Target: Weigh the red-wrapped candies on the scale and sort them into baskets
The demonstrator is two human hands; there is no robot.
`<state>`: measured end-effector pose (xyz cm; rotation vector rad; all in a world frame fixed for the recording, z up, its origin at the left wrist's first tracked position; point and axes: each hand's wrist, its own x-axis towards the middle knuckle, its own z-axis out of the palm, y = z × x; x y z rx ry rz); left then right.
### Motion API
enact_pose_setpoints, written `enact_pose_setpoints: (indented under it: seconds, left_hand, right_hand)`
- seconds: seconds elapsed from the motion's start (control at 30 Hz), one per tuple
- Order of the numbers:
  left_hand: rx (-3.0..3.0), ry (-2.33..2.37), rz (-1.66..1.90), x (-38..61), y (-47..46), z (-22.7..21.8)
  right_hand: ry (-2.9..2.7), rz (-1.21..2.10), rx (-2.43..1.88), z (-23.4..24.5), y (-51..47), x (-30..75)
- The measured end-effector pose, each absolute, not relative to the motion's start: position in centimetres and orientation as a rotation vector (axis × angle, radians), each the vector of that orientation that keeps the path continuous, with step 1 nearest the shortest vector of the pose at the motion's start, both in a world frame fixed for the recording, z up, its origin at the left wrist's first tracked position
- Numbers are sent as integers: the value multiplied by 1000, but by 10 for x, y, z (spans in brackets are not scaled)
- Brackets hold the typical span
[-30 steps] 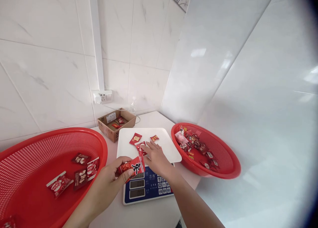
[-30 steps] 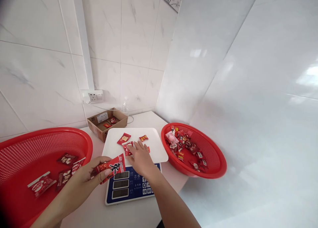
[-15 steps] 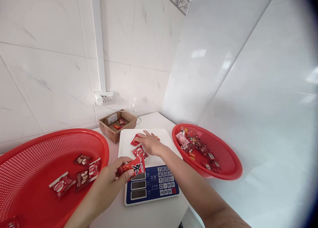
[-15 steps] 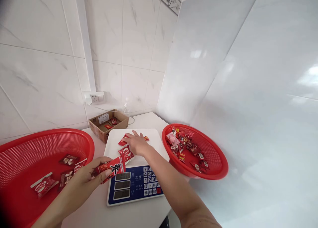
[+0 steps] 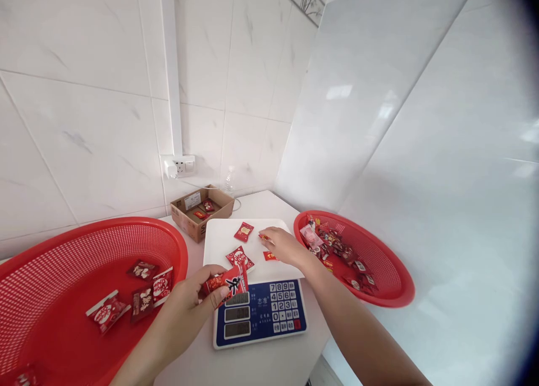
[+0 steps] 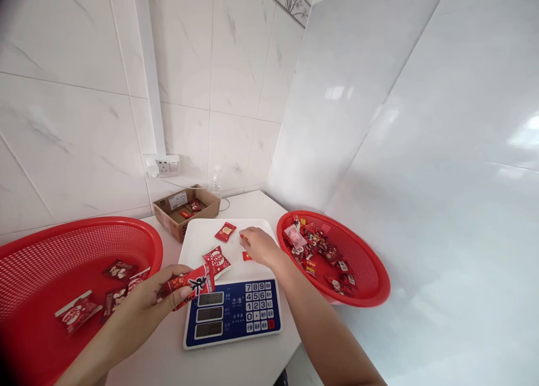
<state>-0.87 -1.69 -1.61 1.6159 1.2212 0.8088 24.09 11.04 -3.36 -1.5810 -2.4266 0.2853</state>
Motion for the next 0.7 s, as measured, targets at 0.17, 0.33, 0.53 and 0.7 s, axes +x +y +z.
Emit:
enact_pose_setpoints:
  seconds: [0.17,0.33,0.53,0.7]
  left_hand:
    - [1638,1173,788,-6,-15,-21]
    - [1653,1174,800,-5,-17,-21]
    - [1659,1190,810,-7,-17,-18]
    - [1642,1177,810,-7,-16,-20]
  right_hand:
    - [-2413,412,-1629,-35,87,251]
    - [-2369,315,-1626,-38,101,252]
    - [-2440,292,-1654,-42,114,254]
    - [-2471,274,-1647,-40,114,243]
